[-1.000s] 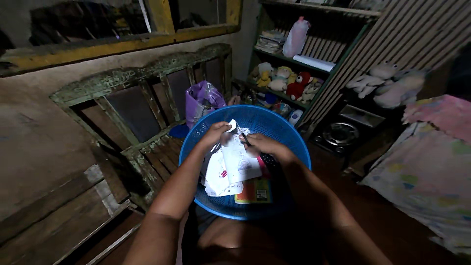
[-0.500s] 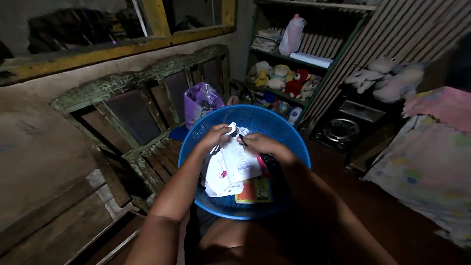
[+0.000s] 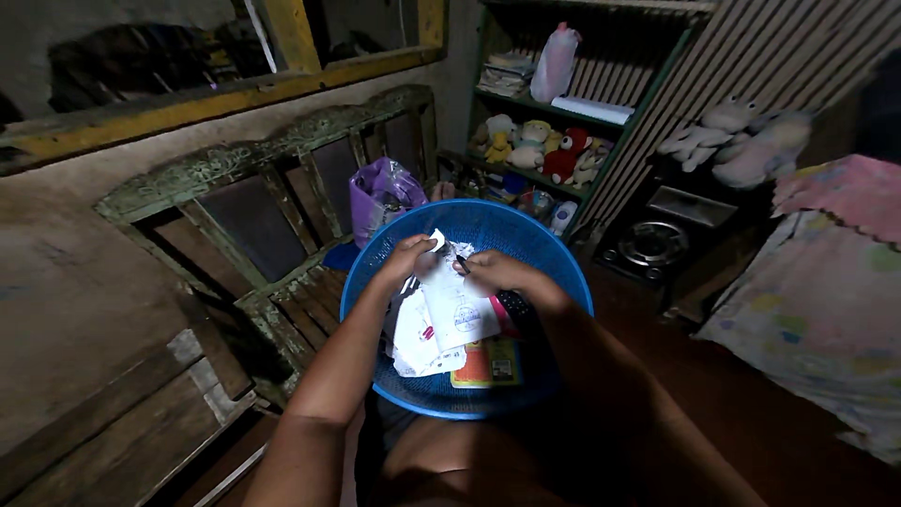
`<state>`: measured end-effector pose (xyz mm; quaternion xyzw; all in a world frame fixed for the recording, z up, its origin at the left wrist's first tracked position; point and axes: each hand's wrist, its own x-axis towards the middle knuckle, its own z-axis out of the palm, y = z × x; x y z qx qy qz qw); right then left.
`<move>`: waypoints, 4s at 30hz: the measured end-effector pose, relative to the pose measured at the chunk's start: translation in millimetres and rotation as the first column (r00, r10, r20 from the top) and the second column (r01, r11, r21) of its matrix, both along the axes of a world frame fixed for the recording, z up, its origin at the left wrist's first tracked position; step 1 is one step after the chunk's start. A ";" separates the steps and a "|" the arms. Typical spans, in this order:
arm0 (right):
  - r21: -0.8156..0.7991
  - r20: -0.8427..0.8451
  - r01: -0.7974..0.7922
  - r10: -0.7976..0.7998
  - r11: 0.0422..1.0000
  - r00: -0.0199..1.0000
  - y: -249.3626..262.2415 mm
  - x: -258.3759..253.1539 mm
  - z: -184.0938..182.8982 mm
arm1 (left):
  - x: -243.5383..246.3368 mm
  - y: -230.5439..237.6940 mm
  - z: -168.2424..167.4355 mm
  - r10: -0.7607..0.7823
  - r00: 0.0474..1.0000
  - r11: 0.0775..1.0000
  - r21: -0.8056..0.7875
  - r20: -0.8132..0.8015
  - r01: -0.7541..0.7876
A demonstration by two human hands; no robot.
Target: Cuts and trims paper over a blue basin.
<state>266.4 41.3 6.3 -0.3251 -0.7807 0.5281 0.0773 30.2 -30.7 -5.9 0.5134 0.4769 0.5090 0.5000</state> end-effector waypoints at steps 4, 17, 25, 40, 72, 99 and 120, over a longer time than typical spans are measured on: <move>-0.025 0.040 -0.002 0.003 1.000 0.999 -2.9 -2.4 1.1 | -1.7 4.1 -1.3 0.032 0.999 0.999 0.027 0.012 -0.033; -0.020 0.002 -0.011 0.011 1.000 1.000 -0.7 -0.4 -1.9 | -4.8 9.5 -5.1 -0.048 0.998 0.999 0.021 -0.049 0.049; -0.030 -0.004 -0.026 0.026 0.999 1.000 3.5 0.6 -4.8 | -9.0 10.3 -9.2 -0.109 0.993 0.994 -0.021 -0.042 0.108; -0.014 0.080 0.011 -0.010 1.000 0.997 0.5 -0.9 0.6 | -6.3 14.3 -10.3 -0.074 0.997 0.997 -0.014 -0.023 0.073; 0.008 0.048 0.039 -0.039 0.999 0.998 -13.6 -7.3 3.5 | 26.5 11.4 -18.3 0.042 0.998 0.998 0.044 0.055 -0.044; 0.039 0.077 -0.001 -0.002 0.999 0.997 -11.9 -31.1 4.1 | 12.9 5.2 -8.5 0.144 0.984 0.989 0.026 0.104 -0.148; 0.099 -0.082 0.092 -0.084 0.991 0.993 0.2 -33.4 -0.1 | 14.6 14.6 14.2 0.164 0.984 0.986 0.024 -0.074 -0.162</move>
